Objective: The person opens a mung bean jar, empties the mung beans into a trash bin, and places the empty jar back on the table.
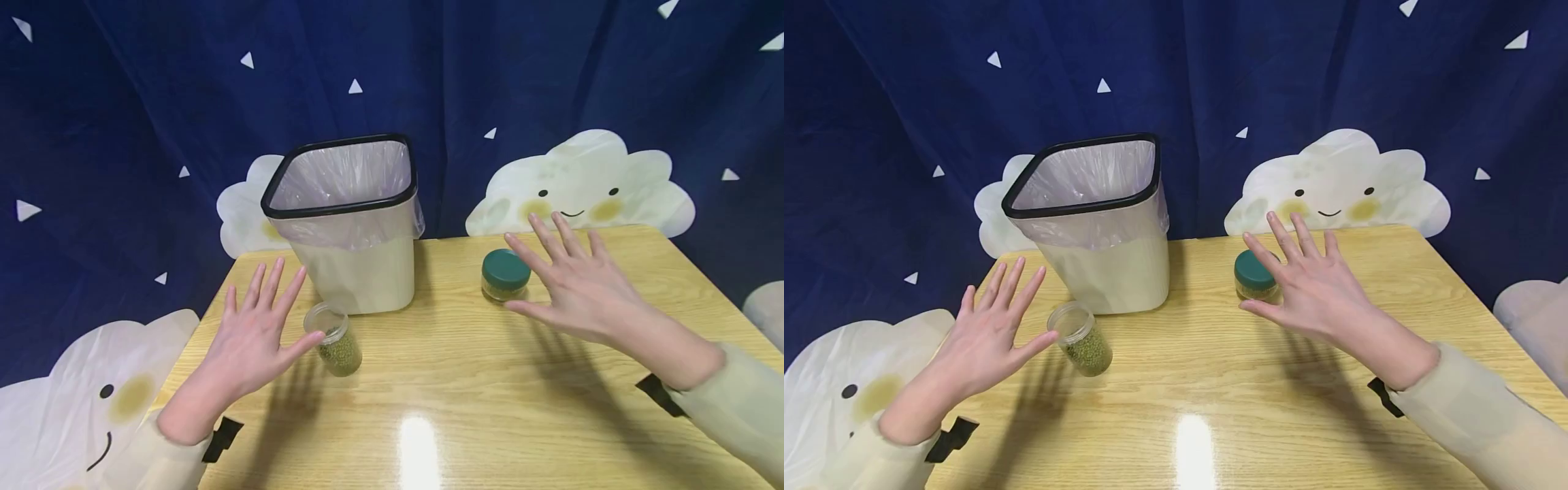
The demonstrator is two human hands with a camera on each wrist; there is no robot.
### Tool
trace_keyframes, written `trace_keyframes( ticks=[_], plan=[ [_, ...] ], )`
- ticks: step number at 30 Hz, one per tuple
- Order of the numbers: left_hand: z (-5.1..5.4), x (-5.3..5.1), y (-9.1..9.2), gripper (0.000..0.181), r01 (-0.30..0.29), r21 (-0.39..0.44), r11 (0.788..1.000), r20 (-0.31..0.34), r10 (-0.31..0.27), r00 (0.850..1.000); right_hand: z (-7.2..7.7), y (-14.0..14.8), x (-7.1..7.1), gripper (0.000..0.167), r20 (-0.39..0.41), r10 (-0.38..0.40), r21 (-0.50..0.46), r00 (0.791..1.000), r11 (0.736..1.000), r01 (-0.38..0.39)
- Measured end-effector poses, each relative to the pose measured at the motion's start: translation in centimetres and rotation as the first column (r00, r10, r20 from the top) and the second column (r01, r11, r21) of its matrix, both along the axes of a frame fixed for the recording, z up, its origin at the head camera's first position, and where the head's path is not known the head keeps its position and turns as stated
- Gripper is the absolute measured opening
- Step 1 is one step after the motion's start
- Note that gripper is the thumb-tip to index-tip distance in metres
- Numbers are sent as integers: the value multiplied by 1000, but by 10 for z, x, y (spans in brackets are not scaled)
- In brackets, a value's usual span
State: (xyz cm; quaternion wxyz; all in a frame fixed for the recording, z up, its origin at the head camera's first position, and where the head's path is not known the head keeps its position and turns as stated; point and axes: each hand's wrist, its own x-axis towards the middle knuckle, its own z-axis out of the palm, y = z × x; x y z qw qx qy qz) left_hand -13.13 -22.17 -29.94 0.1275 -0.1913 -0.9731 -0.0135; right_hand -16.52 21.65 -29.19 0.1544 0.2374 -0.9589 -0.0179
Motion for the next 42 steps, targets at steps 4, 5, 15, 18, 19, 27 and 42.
trace_keyframes(
  ticks=[4, 5, 15, 18, 19, 27, 42],
  plan=[
    [-2, 1, -2, 89, 0, 4, 1000, 1, 0, 1000, 0, -5, -1, 89, 4, 10, 2, 1000, 1000, -10],
    [-2, 1, -2, 89, 0, 6, 1000, 1, 0, 1000, 0, -7, -1, 89, 10, 11, 4, 1000, 1000, -11],
    [-16, 2, -8, 90, -9, 37, 999, 34, 7, 999, -5, -22, -4, 91, 28, 25, 17, 999, 1000, -25],
    [-22, 1, -10, 90, -9, 59, 998, 42, 6, 999, -7, -25, -5, 90, 32, 39, 16, 999, 999, -39],
    [-23, 1, -11, 90, -9, 65, 998, 46, 6, 999, -8, -26, -5, 90, 34, 45, 15, 998, 999, -46],
    [-36, -1, -16, 90, -5, 140, 990, 82, -7, 997, -13, -32, -6, 89, 47, 69, 10, 997, 998, -69],
    [-71, -13, -18, 94, 8, 445, 896, 197, -107, 975, -20, -42, -7, 89, 44, 89, -8, 995, 996, -89]
  ],
)
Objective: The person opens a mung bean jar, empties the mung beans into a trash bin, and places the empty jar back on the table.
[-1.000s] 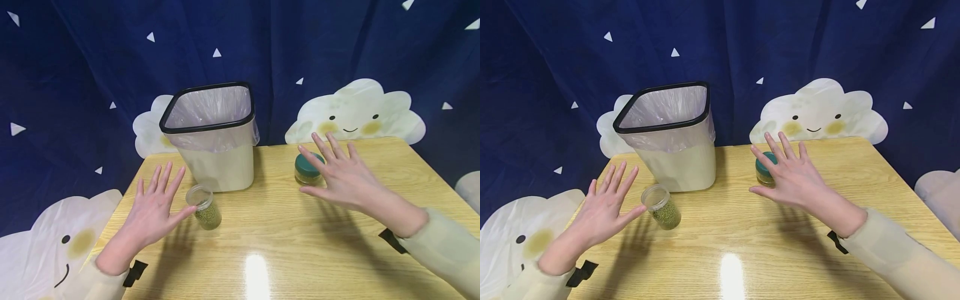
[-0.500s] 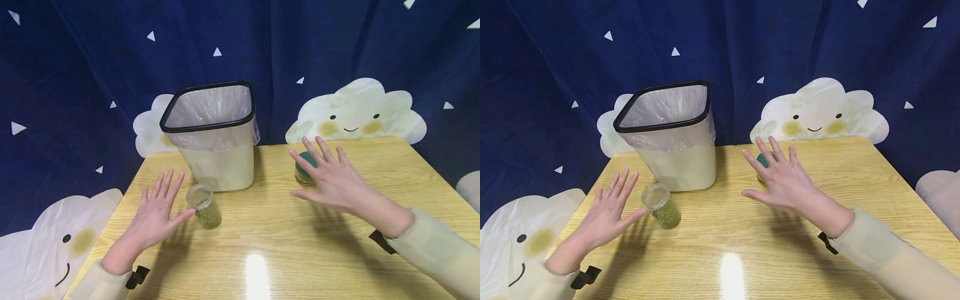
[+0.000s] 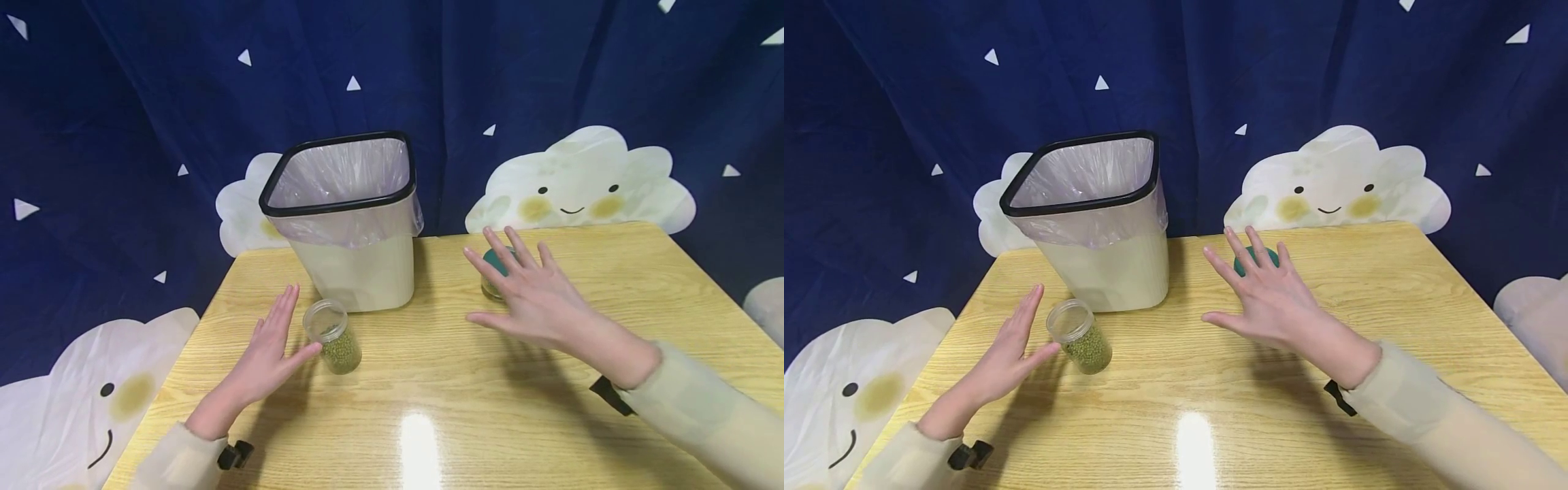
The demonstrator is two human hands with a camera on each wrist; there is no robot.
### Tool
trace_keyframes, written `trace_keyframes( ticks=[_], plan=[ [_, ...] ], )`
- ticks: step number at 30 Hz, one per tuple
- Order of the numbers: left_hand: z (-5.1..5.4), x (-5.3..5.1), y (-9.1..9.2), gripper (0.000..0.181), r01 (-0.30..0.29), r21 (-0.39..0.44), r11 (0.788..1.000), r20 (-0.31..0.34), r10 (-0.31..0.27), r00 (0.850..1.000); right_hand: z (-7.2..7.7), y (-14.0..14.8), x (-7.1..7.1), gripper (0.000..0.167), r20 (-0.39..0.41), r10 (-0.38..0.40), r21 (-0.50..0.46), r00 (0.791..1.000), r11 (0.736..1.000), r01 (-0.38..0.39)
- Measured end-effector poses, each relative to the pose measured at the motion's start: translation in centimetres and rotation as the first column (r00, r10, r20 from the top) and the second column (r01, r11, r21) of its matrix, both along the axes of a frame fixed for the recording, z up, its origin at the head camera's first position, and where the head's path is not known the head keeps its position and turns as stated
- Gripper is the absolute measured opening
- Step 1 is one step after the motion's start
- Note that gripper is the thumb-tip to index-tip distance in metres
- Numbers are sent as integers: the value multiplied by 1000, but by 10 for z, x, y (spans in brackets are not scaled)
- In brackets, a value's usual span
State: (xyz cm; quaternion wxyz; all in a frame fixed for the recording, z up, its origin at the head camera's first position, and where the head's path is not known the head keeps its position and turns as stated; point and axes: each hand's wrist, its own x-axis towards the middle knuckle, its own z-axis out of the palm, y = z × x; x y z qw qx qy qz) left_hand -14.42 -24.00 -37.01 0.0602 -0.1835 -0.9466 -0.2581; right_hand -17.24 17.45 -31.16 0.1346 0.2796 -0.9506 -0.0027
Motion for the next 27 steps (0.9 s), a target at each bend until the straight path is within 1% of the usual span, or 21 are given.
trace_keyframes(
  ticks=[4, 6, 8, 12, 15, 18, 20, 22, 27],
  plan=[
    [-8, -4, 2, 98, 11, 74, 997, 41, -14, 999, -2, -3, -1, 89, -2, 14, -4, 1000, 1000, -14],
    [-11, -6, 4, 100, 10, 127, 992, 65, -19, 998, -3, -4, -1, 89, 4, 18, -3, 1000, 1000, -18],
    [-15, -9, 6, 103, 14, 191, 982, 97, -33, 995, -4, -6, -2, 89, 10, 19, 1, 1000, 1000, -19],
    [-22, -13, 10, 105, 37, 312, 949, 154, -88, 984, -7, -9, -2, 90, 25, 16, 6, 1000, 1000, -16],
    [-26, -17, 13, 104, 52, 395, 917, 175, -131, 976, -8, -10, -3, 90, 26, 18, 8, 1000, 1000, -18],
    [-29, -20, 15, 102, 52, 467, 883, 202, -164, 965, -10, -12, -3, 89, 38, 23, 7, 999, 1000, -23],
    [-32, -22, 16, 102, 45, 493, 869, 224, -177, 958, -11, -13, -3, 89, 50, 26, 7, 998, 1000, -27],
    [-33, -23, 17, 101, 40, 509, 860, 238, -186, 953, -12, -14, -3, 89, 56, 29, 8, 998, 1000, -30],
    [-35, -25, 17, 99, 53, 553, 831, 236, -217, 947, -14, -20, -3, 89, 67, 42, 1, 997, 999, -42]
  ],
)
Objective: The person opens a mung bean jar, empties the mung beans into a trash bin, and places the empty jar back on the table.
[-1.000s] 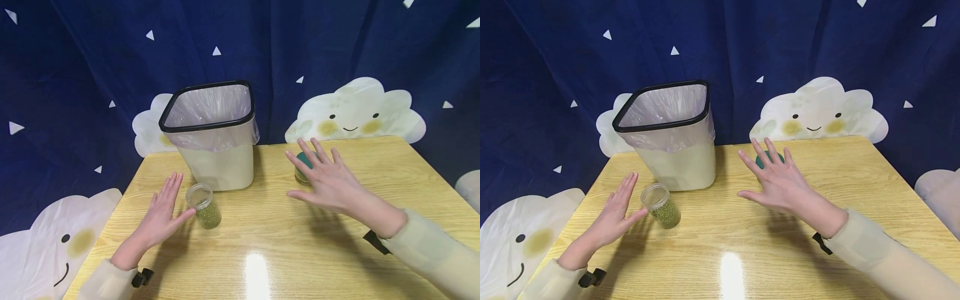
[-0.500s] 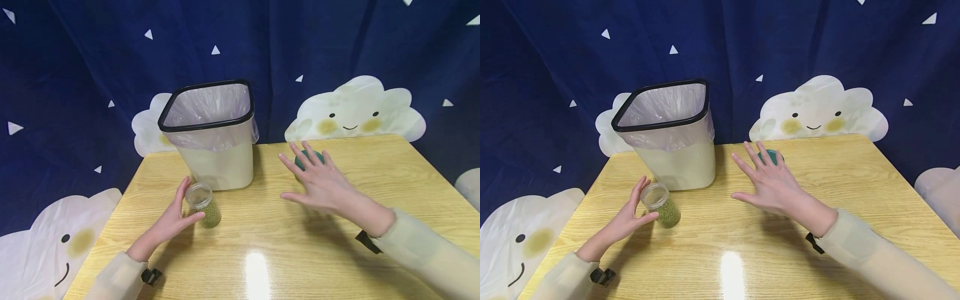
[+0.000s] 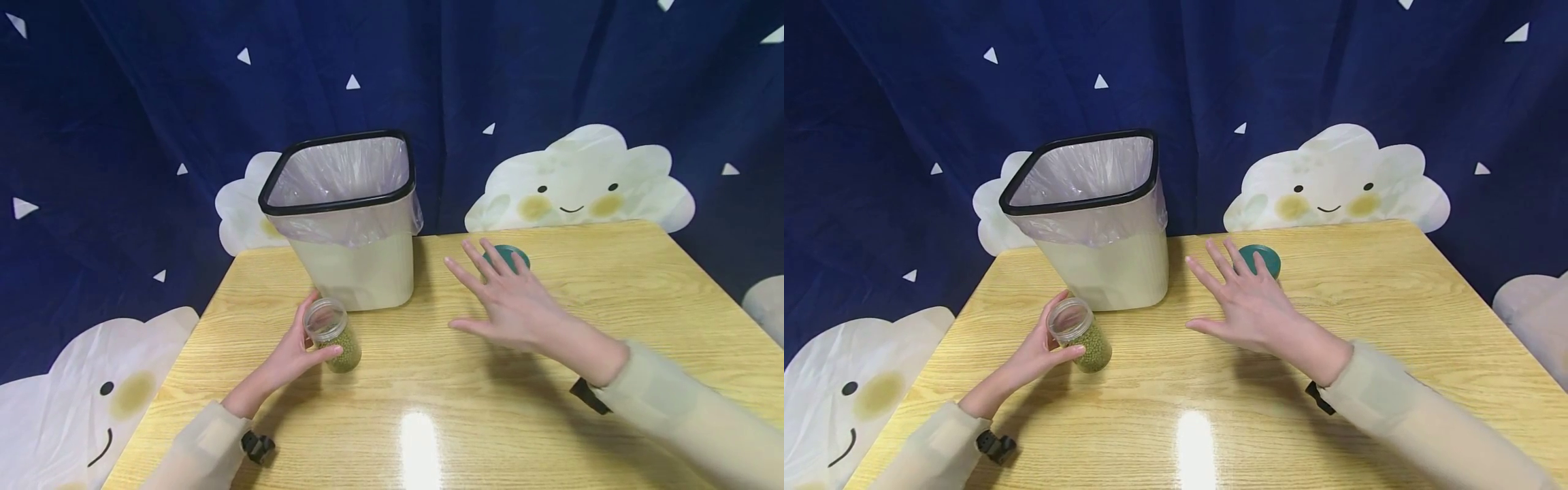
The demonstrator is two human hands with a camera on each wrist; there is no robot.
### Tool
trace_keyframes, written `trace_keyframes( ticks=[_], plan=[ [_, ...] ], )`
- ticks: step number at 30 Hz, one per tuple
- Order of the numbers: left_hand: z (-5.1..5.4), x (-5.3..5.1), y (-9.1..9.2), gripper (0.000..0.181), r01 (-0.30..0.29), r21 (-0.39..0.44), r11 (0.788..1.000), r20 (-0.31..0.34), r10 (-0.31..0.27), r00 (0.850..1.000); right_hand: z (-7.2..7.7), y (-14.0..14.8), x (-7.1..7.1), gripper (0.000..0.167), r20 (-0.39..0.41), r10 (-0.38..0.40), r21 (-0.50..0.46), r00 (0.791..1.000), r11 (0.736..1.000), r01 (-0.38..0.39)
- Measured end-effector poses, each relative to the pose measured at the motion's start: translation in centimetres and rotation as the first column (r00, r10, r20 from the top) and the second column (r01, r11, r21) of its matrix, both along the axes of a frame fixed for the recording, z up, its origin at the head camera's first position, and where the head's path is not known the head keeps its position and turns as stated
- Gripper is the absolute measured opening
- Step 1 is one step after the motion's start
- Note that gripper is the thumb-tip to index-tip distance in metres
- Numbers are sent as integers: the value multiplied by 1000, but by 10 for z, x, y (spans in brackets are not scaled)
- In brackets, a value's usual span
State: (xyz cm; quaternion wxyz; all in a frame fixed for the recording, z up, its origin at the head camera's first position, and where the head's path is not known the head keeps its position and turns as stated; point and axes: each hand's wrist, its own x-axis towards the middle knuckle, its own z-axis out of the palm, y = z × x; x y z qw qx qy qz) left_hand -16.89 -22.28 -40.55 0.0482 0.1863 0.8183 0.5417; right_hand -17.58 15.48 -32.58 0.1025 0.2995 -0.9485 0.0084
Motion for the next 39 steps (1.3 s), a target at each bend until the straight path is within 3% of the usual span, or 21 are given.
trace_keyframes(
  ticks=[9, 21, 31, 39],
  plan=[
    [-9, -5, -1, 97, 18, 52, 998, 26, -19, 999, -2, -12, -1, 89, 18, 22, -31, 1000, 999, -21],
    [-13, -5, -1, 93, 7, -22, 1000, 83, -5, 997, -7, -21, -1, 87, 20, 45, -62, 999, 997, -43],
    [-14, -3, 3, 65, -7, -63, 998, 20, 8, 1000, -6, -28, -3, 87, -14, 71, -93, 997, 993, -72],
    [-2, 0, 6, 74, -21, -172, 985, -67, 10, 998, -6, -30, -3, 86, -6, 97, -128, 995, 987, -97]
  ],
)
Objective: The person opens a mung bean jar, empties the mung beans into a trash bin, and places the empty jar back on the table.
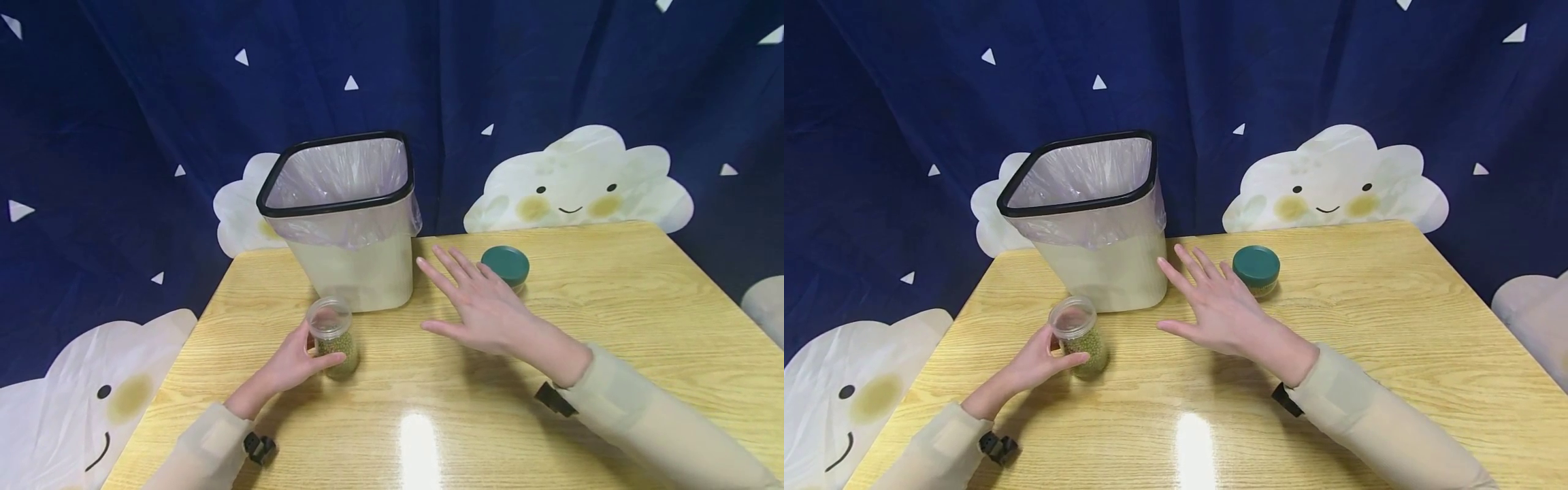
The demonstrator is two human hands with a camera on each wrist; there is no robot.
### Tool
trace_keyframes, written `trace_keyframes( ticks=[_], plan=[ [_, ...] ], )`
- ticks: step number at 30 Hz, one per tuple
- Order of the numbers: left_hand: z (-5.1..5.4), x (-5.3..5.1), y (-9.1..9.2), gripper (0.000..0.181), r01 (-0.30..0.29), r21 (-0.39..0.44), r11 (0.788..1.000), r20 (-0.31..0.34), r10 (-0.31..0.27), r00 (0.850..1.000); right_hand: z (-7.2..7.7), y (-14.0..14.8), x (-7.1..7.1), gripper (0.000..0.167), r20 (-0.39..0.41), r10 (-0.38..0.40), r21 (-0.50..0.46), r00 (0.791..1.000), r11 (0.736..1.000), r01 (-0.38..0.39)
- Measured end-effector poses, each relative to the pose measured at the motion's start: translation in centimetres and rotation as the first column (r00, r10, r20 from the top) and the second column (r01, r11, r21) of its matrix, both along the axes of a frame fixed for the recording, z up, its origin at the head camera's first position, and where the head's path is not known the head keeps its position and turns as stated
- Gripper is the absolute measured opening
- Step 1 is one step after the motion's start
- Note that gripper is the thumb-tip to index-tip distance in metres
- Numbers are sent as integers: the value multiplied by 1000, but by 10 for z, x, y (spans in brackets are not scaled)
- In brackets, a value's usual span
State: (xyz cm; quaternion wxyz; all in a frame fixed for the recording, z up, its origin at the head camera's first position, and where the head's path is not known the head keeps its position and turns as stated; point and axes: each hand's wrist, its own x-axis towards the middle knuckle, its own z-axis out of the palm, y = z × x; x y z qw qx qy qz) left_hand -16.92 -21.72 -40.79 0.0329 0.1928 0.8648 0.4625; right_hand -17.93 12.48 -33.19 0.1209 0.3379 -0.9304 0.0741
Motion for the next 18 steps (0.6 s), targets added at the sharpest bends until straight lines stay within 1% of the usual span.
trace_keyframes(
  ticks=[3, 7, 15, 18],
  plan=[
    [8, 1, 1, 77, 4, -23, 1000, -38, -5, 999, 0, -1, 1, 86, -3, 6, -8, 1000, 1000, -6],
    [17, 3, 2, 75, 8, -50, 999, -78, -12, 997, 3, -2, 3, 86, -7, 15, -21, 1000, 1000, -15],
    [30, 8, 4, 73, 33, -110, 993, -150, -49, 987, 11, -10, 8, 86, 7, 56, -50, 998, 997, -55],
    [35, 10, 6, 74, 36, -142, 989, -167, -59, 984, 12, -13, 9, 86, 5, 63, -54, 998, 997, -62]
  ],
)
